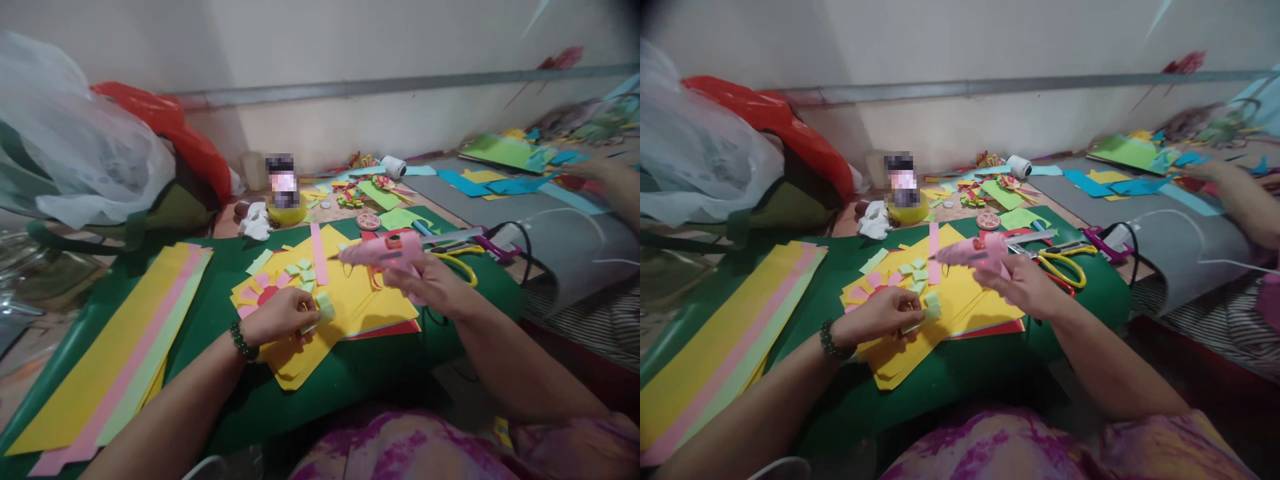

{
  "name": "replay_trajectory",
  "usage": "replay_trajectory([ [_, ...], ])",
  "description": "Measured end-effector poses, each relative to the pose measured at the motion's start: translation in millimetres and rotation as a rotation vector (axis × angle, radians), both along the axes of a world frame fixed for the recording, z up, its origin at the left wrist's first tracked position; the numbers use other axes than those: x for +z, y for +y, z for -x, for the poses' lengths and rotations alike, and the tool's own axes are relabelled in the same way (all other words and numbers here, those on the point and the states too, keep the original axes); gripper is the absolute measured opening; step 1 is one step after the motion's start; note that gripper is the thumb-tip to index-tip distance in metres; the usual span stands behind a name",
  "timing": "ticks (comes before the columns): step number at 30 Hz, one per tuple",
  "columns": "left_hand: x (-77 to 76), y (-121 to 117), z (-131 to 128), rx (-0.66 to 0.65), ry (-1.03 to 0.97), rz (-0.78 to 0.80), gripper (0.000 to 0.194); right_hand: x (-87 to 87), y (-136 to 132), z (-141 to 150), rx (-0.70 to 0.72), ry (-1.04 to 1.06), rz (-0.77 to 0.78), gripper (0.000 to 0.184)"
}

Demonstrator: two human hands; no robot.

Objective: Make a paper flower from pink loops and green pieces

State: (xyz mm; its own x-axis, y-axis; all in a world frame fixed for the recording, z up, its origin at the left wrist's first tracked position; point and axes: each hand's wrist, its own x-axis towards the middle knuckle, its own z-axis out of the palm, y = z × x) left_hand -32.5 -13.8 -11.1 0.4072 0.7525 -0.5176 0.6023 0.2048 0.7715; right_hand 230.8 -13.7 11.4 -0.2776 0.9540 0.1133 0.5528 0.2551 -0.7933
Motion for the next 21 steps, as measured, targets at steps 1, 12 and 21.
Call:
replay_trajectory([
  [1, 3.7, 1, 2, 0.0, -0.037, 0.019, 0.021, -0.2, 8, 1, -0.058, 0.022, -0.045, 0.052],
  [12, 11.7, 8, 19, 0.237, -0.497, -0.065, 0.031, -18.5, 104, 32, -0.268, -0.49, -0.141, 0.06],
  [21, 13.9, 9, 13, 0.477, -0.693, -0.021, 0.039, -23.4, 97, 32, -0.205, -0.837, 0.018, 0.054],
])
